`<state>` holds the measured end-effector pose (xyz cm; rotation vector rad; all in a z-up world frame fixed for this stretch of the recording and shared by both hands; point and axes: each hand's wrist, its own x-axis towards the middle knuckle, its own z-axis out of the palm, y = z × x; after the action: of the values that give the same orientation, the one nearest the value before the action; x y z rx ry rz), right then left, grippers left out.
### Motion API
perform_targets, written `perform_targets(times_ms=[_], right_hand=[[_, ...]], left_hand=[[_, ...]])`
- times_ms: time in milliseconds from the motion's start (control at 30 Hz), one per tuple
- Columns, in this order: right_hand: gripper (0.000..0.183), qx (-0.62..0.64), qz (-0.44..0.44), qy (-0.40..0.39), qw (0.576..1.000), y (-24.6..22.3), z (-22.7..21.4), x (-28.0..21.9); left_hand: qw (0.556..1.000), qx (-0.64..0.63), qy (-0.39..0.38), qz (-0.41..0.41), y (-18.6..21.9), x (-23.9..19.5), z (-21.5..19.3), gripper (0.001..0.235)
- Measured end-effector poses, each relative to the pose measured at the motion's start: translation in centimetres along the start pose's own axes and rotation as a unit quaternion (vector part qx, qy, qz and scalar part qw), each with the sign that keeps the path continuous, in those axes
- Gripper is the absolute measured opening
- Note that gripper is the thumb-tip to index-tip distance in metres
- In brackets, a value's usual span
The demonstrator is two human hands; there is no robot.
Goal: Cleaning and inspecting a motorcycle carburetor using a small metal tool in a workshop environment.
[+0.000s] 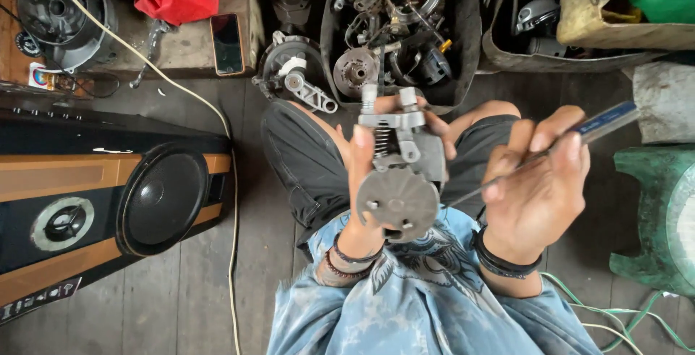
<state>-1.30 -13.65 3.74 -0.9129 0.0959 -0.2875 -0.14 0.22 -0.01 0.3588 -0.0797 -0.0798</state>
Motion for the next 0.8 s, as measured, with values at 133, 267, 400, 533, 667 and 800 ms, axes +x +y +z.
perform_targets(times_ms=[133, 267, 400, 533, 667, 800], right_hand=[[0.018, 0.055, -0.005, 0.020, 0.998, -0.2, -0.3, 0.1], [0.019, 0.064, -0.007, 0.019, 0.998, -0.3, 0.0, 0.0], [0.020, 0.039, -0.039, 0.017, 0.998, -0.3, 0.2, -0.2], [0.023, 0.015, -0.059, 0.015, 0.998, -0.1, -0.2, -0.4], [0.022, 0.050, -0.043, -0.025, 0.997, 0.6, -2.1, -0.4], [0.025, 0.070, -0.040, 0.013, 0.997, 1.6, -6.1, 0.7]], left_hand=[[0.997, -0.078, 0.020, -0.021, 0.2, -0.3, -1.2, 0.062], [0.999, -0.040, 0.021, -0.002, 0.6, -0.4, -0.4, 0.063], [0.999, -0.027, 0.023, -0.010, 0.7, -0.4, -0.3, 0.061], [0.996, -0.081, 0.021, -0.002, 0.5, -0.8, -1.7, 0.061], [0.993, -0.106, 0.048, 0.005, 1.8, -1.0, -1.6, 0.059], [0.980, -0.178, 0.081, 0.039, 3.8, -1.9, -2.6, 0.058]])
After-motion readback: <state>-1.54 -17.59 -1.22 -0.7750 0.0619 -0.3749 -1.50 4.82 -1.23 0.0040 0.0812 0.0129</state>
